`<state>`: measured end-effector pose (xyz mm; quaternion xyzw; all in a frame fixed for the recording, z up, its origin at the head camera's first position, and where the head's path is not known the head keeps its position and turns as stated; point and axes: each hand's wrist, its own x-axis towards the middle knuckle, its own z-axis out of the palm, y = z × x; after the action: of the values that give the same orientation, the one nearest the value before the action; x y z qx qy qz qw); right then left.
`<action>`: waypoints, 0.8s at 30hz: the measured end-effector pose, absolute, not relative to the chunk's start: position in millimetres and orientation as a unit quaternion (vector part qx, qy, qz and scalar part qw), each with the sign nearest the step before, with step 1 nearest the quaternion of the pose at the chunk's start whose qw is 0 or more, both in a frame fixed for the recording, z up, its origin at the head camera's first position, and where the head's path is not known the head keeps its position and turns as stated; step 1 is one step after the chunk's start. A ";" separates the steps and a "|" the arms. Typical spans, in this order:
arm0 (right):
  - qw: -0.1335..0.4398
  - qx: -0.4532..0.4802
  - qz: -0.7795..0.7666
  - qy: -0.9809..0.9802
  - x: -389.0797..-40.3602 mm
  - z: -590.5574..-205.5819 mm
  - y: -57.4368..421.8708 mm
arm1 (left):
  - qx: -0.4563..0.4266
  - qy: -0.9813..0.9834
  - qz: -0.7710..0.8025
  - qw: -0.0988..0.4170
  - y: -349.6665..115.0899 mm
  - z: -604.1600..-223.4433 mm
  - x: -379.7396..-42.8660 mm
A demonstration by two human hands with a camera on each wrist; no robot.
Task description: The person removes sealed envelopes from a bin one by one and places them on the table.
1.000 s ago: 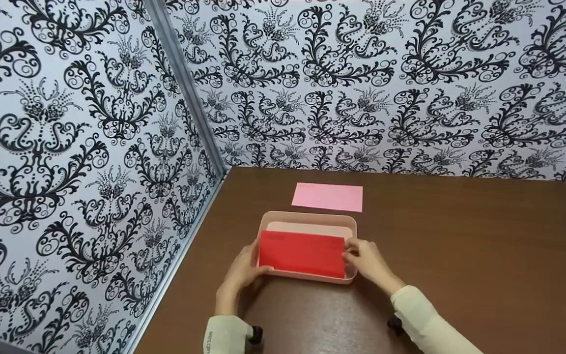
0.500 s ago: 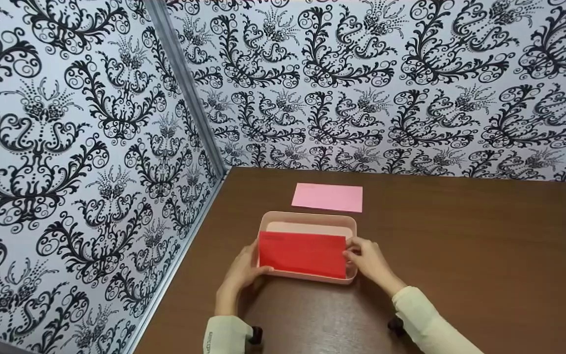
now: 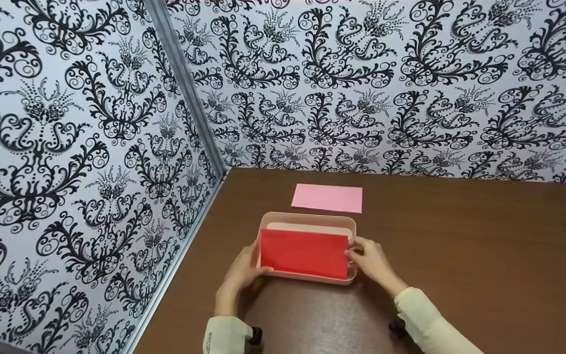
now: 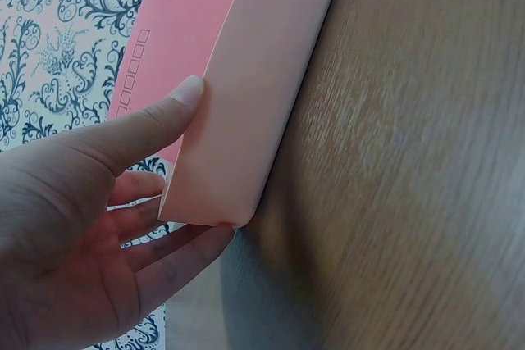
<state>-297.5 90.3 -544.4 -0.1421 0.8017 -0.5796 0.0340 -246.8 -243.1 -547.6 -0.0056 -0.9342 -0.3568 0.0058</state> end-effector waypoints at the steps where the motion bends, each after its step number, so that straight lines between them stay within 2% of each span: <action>1: 0.037 -0.140 -0.582 0.800 -297.2 -543.4 90.6 | -0.006 -0.934 -0.358 0.007 -243.2 -547.5 -246.9; 15: 0.047 -0.125 -0.588 0.798 -298.9 -540.5 92.5 | -0.021 -0.932 -0.361 0.011 -245.3 -548.9 -246.7; 24: 0.057 -0.131 -0.606 0.782 -302.1 -540.2 99.4 | 0.000 -0.926 -0.378 0.004 -245.2 -550.4 -246.6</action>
<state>-302.1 99.4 -540.2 -0.1311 0.7822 -0.6064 0.0572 -246.6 -245.2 -550.4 -0.0001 -0.9258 -0.3779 0.0043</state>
